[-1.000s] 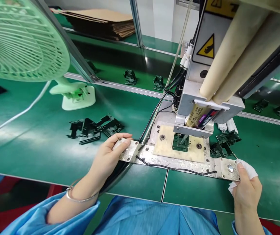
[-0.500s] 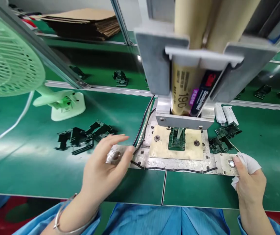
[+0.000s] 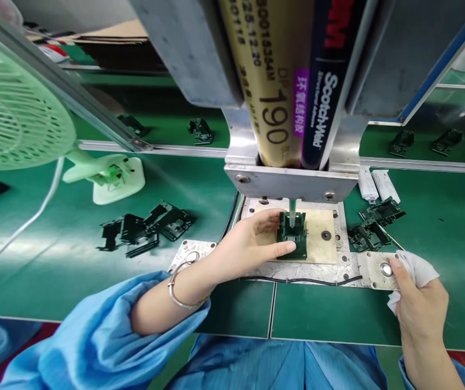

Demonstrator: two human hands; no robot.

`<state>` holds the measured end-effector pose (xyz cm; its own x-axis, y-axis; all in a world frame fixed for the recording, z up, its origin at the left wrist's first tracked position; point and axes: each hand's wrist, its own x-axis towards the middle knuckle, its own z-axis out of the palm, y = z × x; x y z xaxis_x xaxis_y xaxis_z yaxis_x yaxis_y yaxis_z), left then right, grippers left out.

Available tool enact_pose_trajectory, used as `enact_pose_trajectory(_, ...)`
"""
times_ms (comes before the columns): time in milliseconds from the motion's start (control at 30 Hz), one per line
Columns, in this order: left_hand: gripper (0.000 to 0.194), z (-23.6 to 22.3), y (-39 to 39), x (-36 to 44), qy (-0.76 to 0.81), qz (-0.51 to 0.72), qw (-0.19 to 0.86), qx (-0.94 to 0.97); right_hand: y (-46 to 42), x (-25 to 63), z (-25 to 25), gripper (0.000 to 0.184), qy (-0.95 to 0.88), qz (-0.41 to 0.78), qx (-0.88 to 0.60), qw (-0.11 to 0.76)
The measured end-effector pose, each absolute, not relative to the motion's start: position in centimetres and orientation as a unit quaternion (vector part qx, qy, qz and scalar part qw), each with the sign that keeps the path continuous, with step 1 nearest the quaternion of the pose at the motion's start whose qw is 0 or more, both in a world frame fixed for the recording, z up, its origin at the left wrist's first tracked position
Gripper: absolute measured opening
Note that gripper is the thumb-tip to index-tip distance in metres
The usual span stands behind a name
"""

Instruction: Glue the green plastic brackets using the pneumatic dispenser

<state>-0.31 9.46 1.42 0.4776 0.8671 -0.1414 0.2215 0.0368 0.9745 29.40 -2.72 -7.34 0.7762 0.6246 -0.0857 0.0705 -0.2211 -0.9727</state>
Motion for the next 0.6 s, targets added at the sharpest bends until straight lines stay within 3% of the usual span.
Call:
enact_pose_trajectory(200,0.044,2.6,9.0,-0.5,0.481,0.211,0.62,0.583,-2.5,29.2,-7.1,0.067,-0.204,0.23,-0.737,0.602)
enact_pose_trajectory(300,0.037,2.7,7.9,-1.0,0.464,0.17,0.641,0.587,-3.7,29.1,-6.2,0.064,-0.23,0.133,-0.76,0.594)
enact_pose_trajectory(367,0.037,3.0,6.6,-1.2,0.432,0.183,0.663,0.583,-5.2,28.8,-4.8,0.048,-0.345,0.076,-0.749,0.56)
enact_pose_trajectory(467,0.055,3.7,4.2,-1.2,0.383,0.235,0.672,0.588,-7.1,27.5,-1.6,0.029,-0.634,0.089,-0.636,0.432)
enact_pose_trajectory(600,0.061,4.5,2.0,-0.9,0.33,0.276,0.631,0.646,-7.1,24.2,2.6,0.028,-0.815,0.08,-0.464,0.337)
